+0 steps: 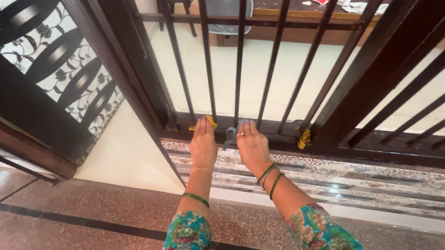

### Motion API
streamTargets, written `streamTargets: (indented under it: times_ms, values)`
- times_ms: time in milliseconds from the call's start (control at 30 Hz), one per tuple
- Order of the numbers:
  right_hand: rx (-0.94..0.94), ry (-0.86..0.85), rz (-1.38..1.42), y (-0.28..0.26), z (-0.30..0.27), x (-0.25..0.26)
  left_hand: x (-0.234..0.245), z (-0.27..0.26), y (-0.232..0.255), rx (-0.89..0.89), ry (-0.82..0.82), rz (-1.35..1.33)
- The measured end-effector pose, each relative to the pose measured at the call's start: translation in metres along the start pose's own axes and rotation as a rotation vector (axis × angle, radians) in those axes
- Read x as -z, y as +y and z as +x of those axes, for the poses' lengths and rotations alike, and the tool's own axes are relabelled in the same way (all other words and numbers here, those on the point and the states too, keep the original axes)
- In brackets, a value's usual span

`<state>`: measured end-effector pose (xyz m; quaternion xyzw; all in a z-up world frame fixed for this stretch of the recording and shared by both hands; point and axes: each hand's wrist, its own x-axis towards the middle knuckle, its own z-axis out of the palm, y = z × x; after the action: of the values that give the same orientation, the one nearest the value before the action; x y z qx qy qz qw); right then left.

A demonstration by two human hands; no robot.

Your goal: The person wipes the vertical bars and the horizontal frame of a metal grill using a cloth in each hand.

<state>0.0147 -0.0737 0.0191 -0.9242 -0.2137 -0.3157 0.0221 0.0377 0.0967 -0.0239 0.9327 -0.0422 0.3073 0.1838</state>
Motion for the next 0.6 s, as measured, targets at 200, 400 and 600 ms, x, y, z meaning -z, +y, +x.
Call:
streamTargets:
  times_ms: [200,400,600]
  values:
    - [-0.002,-0.080,0.055,0.008,0.005,-0.011,-0.005,0.001,-0.006,-0.010,-0.026,0.003]
    - [-0.003,-0.021,0.125,0.009,-0.010,-0.005,0.013,-0.011,-0.001,-0.041,0.040,-0.001]
    - [0.125,0.063,0.295,-0.007,-0.015,0.002,0.060,-0.018,-0.012,0.185,0.138,-0.110]
